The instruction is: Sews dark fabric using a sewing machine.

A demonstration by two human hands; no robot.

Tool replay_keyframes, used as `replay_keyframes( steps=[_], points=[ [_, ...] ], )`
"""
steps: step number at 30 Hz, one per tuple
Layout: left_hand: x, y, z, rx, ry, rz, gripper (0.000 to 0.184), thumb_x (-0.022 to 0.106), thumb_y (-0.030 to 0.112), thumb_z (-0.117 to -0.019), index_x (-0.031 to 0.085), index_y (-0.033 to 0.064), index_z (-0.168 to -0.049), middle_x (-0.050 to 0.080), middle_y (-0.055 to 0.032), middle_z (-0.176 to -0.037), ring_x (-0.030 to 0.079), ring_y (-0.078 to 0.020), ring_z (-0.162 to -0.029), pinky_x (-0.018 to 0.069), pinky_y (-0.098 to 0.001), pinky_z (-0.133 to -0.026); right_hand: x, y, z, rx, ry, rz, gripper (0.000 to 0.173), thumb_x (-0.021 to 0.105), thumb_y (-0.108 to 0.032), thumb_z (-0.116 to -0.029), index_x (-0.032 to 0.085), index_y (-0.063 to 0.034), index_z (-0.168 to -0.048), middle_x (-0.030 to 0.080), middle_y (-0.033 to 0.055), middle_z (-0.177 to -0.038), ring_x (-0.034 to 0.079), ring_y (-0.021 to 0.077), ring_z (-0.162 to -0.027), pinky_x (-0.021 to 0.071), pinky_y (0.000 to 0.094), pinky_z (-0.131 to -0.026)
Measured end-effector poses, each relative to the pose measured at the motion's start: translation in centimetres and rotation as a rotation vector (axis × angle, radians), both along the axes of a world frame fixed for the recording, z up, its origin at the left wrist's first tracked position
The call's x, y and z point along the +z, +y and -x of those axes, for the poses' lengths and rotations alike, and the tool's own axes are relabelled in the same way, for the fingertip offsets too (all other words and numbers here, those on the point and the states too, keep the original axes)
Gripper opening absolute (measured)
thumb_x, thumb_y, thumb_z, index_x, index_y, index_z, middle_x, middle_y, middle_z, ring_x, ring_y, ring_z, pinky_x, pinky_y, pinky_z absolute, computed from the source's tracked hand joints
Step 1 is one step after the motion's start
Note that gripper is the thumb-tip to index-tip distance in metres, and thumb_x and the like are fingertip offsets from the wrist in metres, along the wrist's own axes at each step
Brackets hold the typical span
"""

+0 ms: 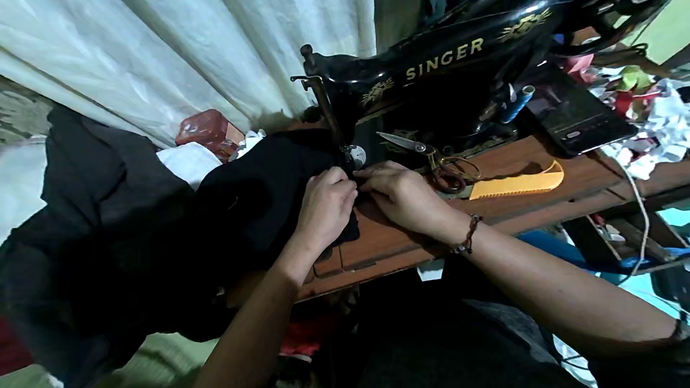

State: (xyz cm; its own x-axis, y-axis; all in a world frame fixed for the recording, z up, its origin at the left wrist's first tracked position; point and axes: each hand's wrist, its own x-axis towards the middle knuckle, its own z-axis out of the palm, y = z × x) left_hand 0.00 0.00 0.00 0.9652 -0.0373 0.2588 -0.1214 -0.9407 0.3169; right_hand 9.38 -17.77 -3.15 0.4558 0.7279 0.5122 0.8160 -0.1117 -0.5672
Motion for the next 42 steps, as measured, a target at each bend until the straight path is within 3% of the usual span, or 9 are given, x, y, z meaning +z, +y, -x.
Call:
replay_keyframes(
  steps=[5, 12, 18, 23, 25, 31, 34, 38, 42],
  points=[
    [-0.4, -0.3, 0.2, 0.012, -0.004, 0.012, 0.019, 0.063, 0.017, -0.1011, 0.078, 0.0073, -0.105, 0.069, -0.0101, -0.126, 0.064, -0.028, -0.116, 0.0499, -0.0517, -0.1, 1.9, 0.4, -2.0, -0.11, 0.162, 0.091, 0.022, 0.057, 0.004, -0.0927, 0.076, -0.004, -0.1, 0.074, 0.01, -0.107, 0.07, 0.0246, -0.104, 0.0566, 0.0461, -0.094],
    [-0.2, -1.4, 0.1, 0.061, 0.04, -0.221, 0.019, 0.059, 0.018, -0.1034, 0.077, 0.0136, -0.108, 0.067, -0.0054, -0.134, 0.065, -0.028, -0.113, 0.0493, -0.0504, -0.091, 4.5, 4.4, -8.7, -0.152, 1.073, -0.304, 0.019, 0.051, -0.018, -0.1072, 0.065, -0.0054, -0.113, 0.07, 0.0039, -0.097, 0.067, 0.0125, -0.078, 0.0567, 0.0307, -0.069],
    [-0.3, -1.3, 0.0, 0.071, 0.027, -0.198, 0.02, 0.06, 0.021, -0.1031, 0.078, 0.0149, -0.105, 0.069, -0.0022, -0.133, 0.066, -0.0253, -0.106, 0.0496, -0.0478, -0.087, 5.0, 8.0, -11.6, -0.103, 1.3, -0.51, 0.017, 0.056, -0.003, -0.1011, 0.062, -0.0027, -0.117, 0.066, 0.006, -0.1, 0.066, 0.0143, -0.088, 0.0585, 0.033, -0.077],
    [-0.4, -1.2, 0.1, 0.068, 0.015, -0.154, 0.021, 0.059, 0.022, -0.1034, 0.079, 0.0144, -0.105, 0.069, -0.001, -0.133, 0.066, -0.0241, -0.105, 0.0494, -0.0467, -0.085, 7.0, 6.6, -10.4, -0.212, 0.819, -0.034, 0.021, 0.057, -0.004, -0.1013, 0.064, -0.0008, -0.121, 0.066, 0.0059, -0.111, 0.061, 0.0073, -0.099, 0.0504, 0.0232, -0.089],
    [-0.5, -1.1, 0.1, 0.065, 0.009, -0.154, 0.022, 0.059, 0.022, -0.1036, 0.079, 0.0142, -0.106, 0.07, -0.0013, -0.132, 0.067, -0.0241, -0.104, 0.0494, -0.0472, -0.085, 8.1, 5.9, -10.0, -0.252, 0.48, 0.287, 0.026, 0.056, -0.01, -0.1051, 0.065, 0.004, -0.125, 0.066, 0.0186, -0.122, 0.063, 0.0223, -0.107, 0.0469, 0.0359, -0.098],
    [-0.7, -1.3, 0.1, 0.057, 0.002, -0.166, 0.022, 0.059, 0.021, -0.103, 0.079, 0.0129, -0.106, 0.07, -0.0049, -0.131, 0.066, -0.0267, -0.109, 0.0503, -0.049, -0.089, 8.3, 6.6, -9.2, -0.275, 0.423, 0.359, 0.031, 0.052, -0.007, -0.1059, 0.061, 0.0063, -0.133, 0.062, 0.0222, -0.136, 0.058, 0.0297, -0.13, 0.0411, 0.0417, -0.111],
    [-0.7, -1.4, 0.2, 0.049, -0.026, -0.176, 0.021, 0.06, 0.02, -0.1024, 0.079, 0.0127, -0.105, 0.071, -0.0057, -0.126, 0.066, -0.0261, -0.108, 0.0511, -0.0474, -0.089, 8.0, 7.3, -9.5, -0.226, 0.516, 0.354, 0.028, 0.059, -0.011, -0.1036, 0.066, 0.005, -0.126, 0.066, 0.02, -0.128, 0.062, 0.028, -0.12, 0.0453, 0.0426, -0.107],
    [-0.9, -1.3, 0.4, 0.019, -0.089, -0.216, 0.019, 0.061, 0.016, -0.1012, 0.078, 0.0121, -0.105, 0.073, -0.0052, -0.116, 0.067, -0.0258, -0.104, 0.0515, -0.0452, -0.087, 6.8, 6.3, -9.4, -0.261, 0.787, 0.108, 0.016, 0.064, -0.012, -0.0991, 0.07, -0.002, -0.11, 0.072, 0.0071, -0.091, 0.069, 0.0135, -0.072, 0.0598, 0.0318, -0.068],
    [-1.0, -1.3, 0.2, 0.01, -0.16, -0.246, 0.019, 0.06, 0.016, -0.102, 0.078, 0.0127, -0.106, 0.074, -0.0044, -0.102, 0.066, -0.0249, -0.096, 0.0496, -0.0439, -0.082, 3.7, 1.5, -5.7, -0.089, 0.314, 0.106, 0.015, 0.064, -0.005, -0.0941, 0.073, -0.0052, -0.106, 0.073, 0.0079, -0.098, 0.071, 0.0178, -0.085, 0.0605, 0.0419, -0.079]
  ],
)
